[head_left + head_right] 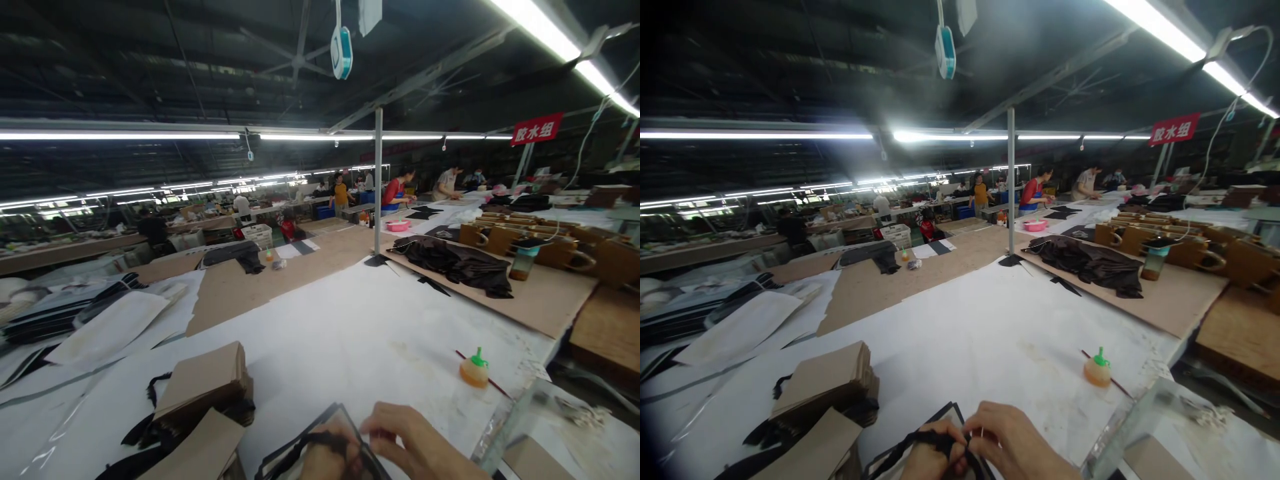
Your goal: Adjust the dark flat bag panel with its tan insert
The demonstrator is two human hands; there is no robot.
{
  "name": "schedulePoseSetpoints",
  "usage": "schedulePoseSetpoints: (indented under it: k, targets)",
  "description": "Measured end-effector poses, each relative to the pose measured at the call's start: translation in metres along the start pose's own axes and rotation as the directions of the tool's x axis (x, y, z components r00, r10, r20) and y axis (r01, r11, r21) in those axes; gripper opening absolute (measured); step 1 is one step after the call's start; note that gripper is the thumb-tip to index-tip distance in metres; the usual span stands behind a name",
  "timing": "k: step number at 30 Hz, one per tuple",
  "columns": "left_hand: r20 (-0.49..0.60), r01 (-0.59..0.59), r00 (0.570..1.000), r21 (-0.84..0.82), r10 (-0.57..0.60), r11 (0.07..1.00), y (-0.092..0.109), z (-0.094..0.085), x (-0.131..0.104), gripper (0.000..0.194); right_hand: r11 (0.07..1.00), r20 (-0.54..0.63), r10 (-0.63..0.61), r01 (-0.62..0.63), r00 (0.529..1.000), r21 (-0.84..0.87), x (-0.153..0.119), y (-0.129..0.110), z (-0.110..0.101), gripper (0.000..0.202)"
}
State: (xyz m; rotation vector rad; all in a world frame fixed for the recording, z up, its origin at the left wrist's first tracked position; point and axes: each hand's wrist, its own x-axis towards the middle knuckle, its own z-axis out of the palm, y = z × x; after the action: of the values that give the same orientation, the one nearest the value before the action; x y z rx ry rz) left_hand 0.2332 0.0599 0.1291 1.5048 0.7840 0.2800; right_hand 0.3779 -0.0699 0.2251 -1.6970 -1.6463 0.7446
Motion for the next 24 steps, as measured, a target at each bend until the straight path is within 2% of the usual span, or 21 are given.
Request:
schedulePoseSetpoints:
  k: [2, 4, 8, 13, 17, 19, 22, 24]
  targets:
    - [0.024, 0.002, 1.000, -0.053, -0.001, 0.999, 0.000, -0.001, 0.000, 0.016, 1.000, -0.061, 0.008, -0.010, 0.998, -0.027, 0.017, 0.014, 0.011, 0.024]
    - [0.047, 0.003, 0.999, -0.061, 0.000, 0.998, 0.001, -0.003, 0.000, 0.019, 1.000, -0.058, 0.008, -0.010, 0.998, -0.019, 0.030, 0.029, 0.027, 0.029]
    - [0.079, -0.017, 0.997, -0.019, 0.019, 1.000, 0.003, -0.006, -0.002, 0.016, 0.999, -0.090, 0.034, -0.034, 0.995, 0.000, 0.038, 0.049, 0.049, 0.023]
    - [0.016, -0.059, 0.998, 0.127, 0.057, 0.990, -0.001, -0.005, 0.001, 0.006, 1.000, -0.097, -0.007, 0.009, 0.995, 0.019, 0.035, 0.056, 0.052, 0.019]
    - [0.015, -0.142, 0.990, 0.185, 0.141, 0.972, -0.008, -0.003, 0.006, 0.009, 0.999, -0.081, -0.034, 0.037, 0.996, 0.032, 0.035, 0.058, 0.053, 0.017]
    - [-0.053, -0.169, 0.979, 0.336, 0.198, 0.926, -0.011, 0.001, 0.009, 0.010, 0.998, -0.090, -0.029, 0.033, 0.995, 0.048, 0.036, 0.059, 0.057, 0.016]
    - [-0.148, -0.170, 0.932, 0.626, 0.330, 0.761, -0.016, 0.015, 0.013, 0.009, 0.997, -0.121, -0.005, 0.014, 0.993, 0.080, 0.037, 0.064, 0.065, 0.014]
    - [-0.192, -0.114, 0.914, 0.723, 0.357, 0.681, -0.022, 0.026, 0.015, 0.022, 0.995, -0.142, 0.020, -0.006, 0.990, 0.096, 0.038, 0.068, 0.069, 0.014]
